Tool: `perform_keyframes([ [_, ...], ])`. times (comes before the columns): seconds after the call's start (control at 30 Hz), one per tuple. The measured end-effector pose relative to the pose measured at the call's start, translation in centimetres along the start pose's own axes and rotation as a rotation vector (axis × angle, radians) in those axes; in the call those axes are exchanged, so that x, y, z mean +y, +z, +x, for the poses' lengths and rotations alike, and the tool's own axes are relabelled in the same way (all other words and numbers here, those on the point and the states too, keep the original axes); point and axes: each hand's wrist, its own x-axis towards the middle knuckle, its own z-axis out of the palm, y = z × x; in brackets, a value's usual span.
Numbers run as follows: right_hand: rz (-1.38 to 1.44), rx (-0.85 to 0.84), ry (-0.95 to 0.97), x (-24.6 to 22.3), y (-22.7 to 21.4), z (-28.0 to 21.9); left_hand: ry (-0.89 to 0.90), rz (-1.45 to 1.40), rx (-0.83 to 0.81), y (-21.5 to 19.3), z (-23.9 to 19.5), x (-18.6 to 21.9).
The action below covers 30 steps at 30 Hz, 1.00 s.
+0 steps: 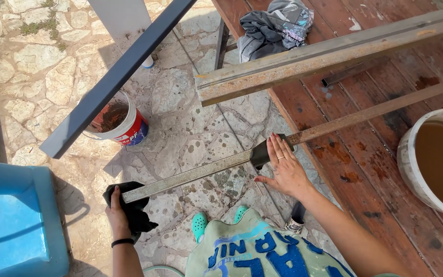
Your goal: Sanding a long metal bar with a sanding block and water to remove rust or paint.
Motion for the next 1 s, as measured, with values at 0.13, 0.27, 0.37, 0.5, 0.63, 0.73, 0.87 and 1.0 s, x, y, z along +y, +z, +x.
perform_keyframes([
  [0.13, 0.145, -0.011, 0.077, -2.1, 0.2, 4.9, -0.032, -0.002, 0.033, 0.4, -0.4, 0.5],
  [0.27, -0.121, 0.178, -0.113, -7.1, -0.7, 2.3, 0.005, -0.024, 0.009, 0.4, -0.4, 0.2],
  [0.37, 0.054, 0.002, -0.076, -2.7, -0.5, -0.6, -0.014, -0.018, 0.040, 0.4, -0.6, 0.0],
  [0.5, 0.122, -0.049, 0.165, 2.4, 1.0, 1.1, 0.025, -0.027, 0.029, 0.1, -0.5, -0.2],
  [0.63, 0.175, -0.086, 0.116, -3.3, -0.7, 5.9, 0.032, -0.019, 0.046, 0.5, 0.4, 0.0],
  [0.73, 0.131, -0.004, -0.027, -7.9, -1.8, 2.4, 0.027, -0.056, 0.012, 0.5, -0.7, -0.4],
  [0.87, 0.208, -0.111, 0.193, -1.6, -0.6, 0.1, -0.009, -0.072, 0.042, 0.3, -1.2, -0.4],
  [1.0, 0.102, -0.058, 0.362, -0.4, 1.6, 4.0, 0.014, -0.062, 0.010, 0.6, -1.2, 0.8],
])
